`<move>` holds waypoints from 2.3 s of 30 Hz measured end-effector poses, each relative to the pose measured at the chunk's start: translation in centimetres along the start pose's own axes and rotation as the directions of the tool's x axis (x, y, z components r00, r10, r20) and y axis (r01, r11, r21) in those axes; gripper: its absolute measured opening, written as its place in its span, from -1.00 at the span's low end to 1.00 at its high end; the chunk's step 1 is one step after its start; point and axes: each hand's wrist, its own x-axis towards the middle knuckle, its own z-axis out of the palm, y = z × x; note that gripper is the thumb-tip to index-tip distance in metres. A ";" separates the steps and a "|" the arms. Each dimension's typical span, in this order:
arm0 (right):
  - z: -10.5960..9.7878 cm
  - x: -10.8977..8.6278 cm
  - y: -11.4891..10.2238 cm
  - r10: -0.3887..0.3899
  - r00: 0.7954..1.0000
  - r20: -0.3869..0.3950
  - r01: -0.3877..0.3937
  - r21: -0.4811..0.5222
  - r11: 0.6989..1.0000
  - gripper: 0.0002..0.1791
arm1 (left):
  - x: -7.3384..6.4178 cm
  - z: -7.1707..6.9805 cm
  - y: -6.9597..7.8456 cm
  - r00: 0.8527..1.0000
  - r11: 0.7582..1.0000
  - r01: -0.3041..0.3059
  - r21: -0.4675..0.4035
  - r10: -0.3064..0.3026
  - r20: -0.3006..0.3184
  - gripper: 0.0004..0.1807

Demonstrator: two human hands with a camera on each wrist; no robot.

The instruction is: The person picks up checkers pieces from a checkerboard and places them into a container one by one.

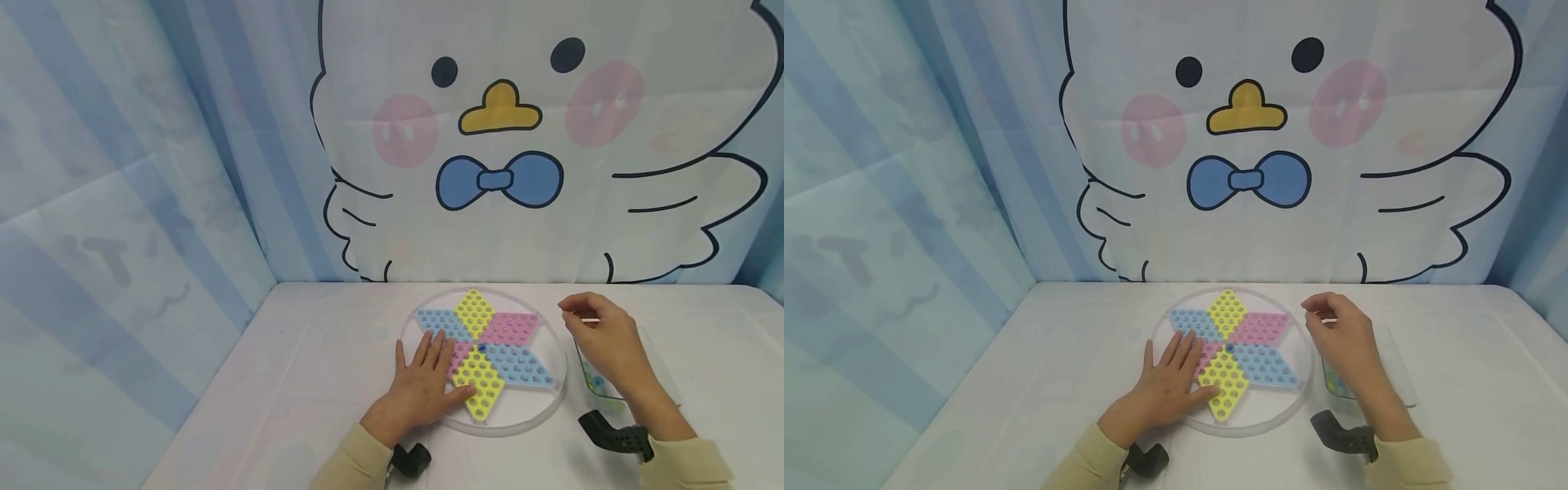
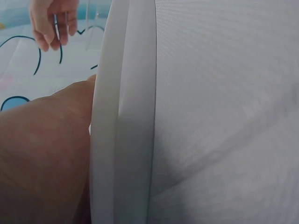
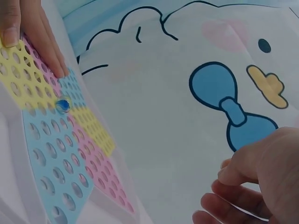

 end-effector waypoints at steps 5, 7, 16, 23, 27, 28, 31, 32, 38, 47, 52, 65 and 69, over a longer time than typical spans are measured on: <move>0.6 -0.1 -0.5 -0.001 1.000 0.019 0.001 0.007 1.000 -0.76 | 0.0 0.0 -0.1 1.000 1.000 -0.006 0.006 0.006 -0.005 0.01; 0.9 -0.1 -0.7 -0.007 1.000 0.023 0.007 0.012 1.000 -0.76 | 0.0 0.0 -0.1 1.000 1.000 -0.009 0.006 0.009 -0.009 0.00; 2.1 -0.3 -1.6 -0.033 0.998 0.052 0.031 0.033 0.999 -0.81 | 0.1 0.1 -0.1 1.000 1.000 -0.008 0.005 0.008 -0.008 0.00; 3.1 -0.5 -2.1 -0.037 0.996 0.085 0.035 0.023 0.999 -0.83 | 0.1 0.2 -0.1 1.000 1.000 -0.007 0.004 0.007 -0.007 0.00; 3.8 -0.6 -2.2 -0.042 0.992 0.121 0.039 0.029 0.999 -0.82 | 0.2 0.2 -0.1 1.000 1.000 0.000 0.008 0.000 -0.002 0.01; 4.0 -0.7 -2.3 -0.046 0.991 0.129 0.042 0.034 0.999 -0.82 | 0.2 0.2 -0.1 1.000 1.000 0.002 0.008 -0.002 -0.001 0.01; 4.5 -0.8 -2.5 -0.059 0.987 0.149 0.051 0.056 0.997 -0.83 | 0.2 0.2 -0.1 1.000 1.000 0.005 0.008 -0.005 0.000 0.01; 4.7 -0.9 -2.5 -0.066 0.986 0.153 0.058 0.062 0.996 -0.84 | 0.2 0.2 -0.1 1.000 1.000 0.005 0.008 -0.005 0.002 0.01; 5.8 -1.1 -2.7 -0.100 0.978 0.183 0.082 0.105 0.991 -0.87 | 0.1 0.1 0.0 1.000 1.000 0.002 0.011 -0.002 -0.002 0.01; 8.2 -1.0 -2.8 -0.138 0.965 0.221 0.103 0.162 0.981 -0.87 | 0.1 0.1 -0.1 1.000 1.000 -0.013 0.006 0.014 -0.022 0.00; 9.1 -1.2 -2.6 -0.142 0.962 0.233 0.100 0.184 0.978 -0.85 | 0.1 0.1 -0.1 1.000 1.000 -0.014 0.015 0.014 -0.028 -0.01; 10.1 -1.9 -2.1 -0.144 0.956 0.255 0.109 0.148 0.983 -0.79 | 0.0 0.0 0.0 1.000 1.000 -0.008 0.028 0.008 -0.023 -0.01; 10.2 -2.0 -2.1 -0.155 0.959 0.238 0.125 0.137 0.983 -0.78 | 0.1 0.1 -0.1 1.000 1.000 -0.006 0.030 0.007 -0.025 -0.01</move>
